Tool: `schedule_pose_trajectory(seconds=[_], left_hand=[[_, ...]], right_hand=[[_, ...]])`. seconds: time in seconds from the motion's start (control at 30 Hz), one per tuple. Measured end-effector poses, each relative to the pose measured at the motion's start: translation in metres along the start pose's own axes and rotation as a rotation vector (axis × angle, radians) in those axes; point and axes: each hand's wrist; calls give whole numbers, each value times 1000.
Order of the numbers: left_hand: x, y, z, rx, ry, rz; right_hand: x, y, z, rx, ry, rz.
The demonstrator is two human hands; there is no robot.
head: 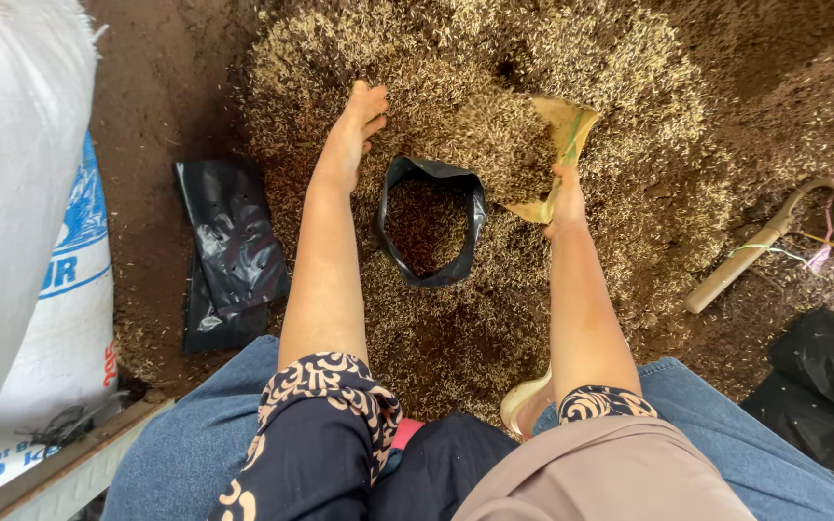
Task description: The person scoops grains from a large pile using a scoop and pours them into small black plastic bags. They then tie the bags closed and place them aside. The process is repeated multiple times.
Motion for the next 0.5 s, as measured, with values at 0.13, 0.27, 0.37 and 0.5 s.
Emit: schedule_pose_trajectory(seconds=[0.13,0.27,0.37,0.5], left_hand=[[-26,3,-11,-108,-78,93],[-62,-19,-13,-22,-85,160],[-97,-44,-13,209,-26,215],[-134,-75,-12,391,227,259]], right_hand=[[-46,-6,-28,1,120,2],[-110,-20,-68,55,206,-56],[-160,-35,-81,6,194,-43],[-208,-57,-75,-232,122,53]])
Point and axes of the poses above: each hand's wrist, its own x-axis towards the middle knuckle, its own y-axis out of the back of the hand, z = x × y, and after that the axes turned 14 degrees about -z, right-handed
